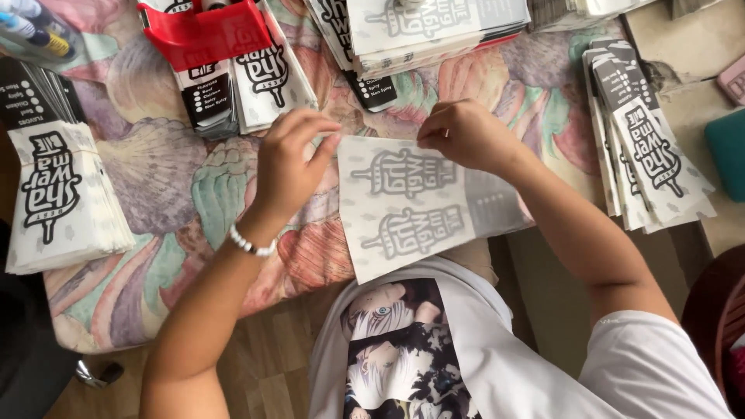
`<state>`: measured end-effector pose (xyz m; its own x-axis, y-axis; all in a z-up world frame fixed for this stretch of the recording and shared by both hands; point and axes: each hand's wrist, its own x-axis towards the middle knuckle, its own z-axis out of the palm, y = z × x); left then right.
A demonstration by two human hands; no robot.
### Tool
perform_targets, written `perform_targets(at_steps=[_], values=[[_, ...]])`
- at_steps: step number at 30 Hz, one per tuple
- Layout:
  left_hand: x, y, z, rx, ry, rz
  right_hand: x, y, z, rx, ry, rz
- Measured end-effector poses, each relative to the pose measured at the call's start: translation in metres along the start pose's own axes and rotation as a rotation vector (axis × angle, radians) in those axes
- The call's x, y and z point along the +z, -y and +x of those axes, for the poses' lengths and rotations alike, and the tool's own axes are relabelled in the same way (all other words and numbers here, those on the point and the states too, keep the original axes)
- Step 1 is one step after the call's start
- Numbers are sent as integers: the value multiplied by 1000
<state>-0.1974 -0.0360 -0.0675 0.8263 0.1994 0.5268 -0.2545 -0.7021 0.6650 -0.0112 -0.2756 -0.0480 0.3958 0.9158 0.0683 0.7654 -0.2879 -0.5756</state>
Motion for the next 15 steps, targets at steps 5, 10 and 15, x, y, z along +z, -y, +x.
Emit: perform_targets(at_steps=[5,10,15], values=[[26,29,30,179,274,171,23,-17,5,-17,-63,-82],[48,55,33,114,452,312,30,-24,2,-66,-86,-170],[53,67,28,150,464,335,36,-29,-4,-122,-133,-216]])
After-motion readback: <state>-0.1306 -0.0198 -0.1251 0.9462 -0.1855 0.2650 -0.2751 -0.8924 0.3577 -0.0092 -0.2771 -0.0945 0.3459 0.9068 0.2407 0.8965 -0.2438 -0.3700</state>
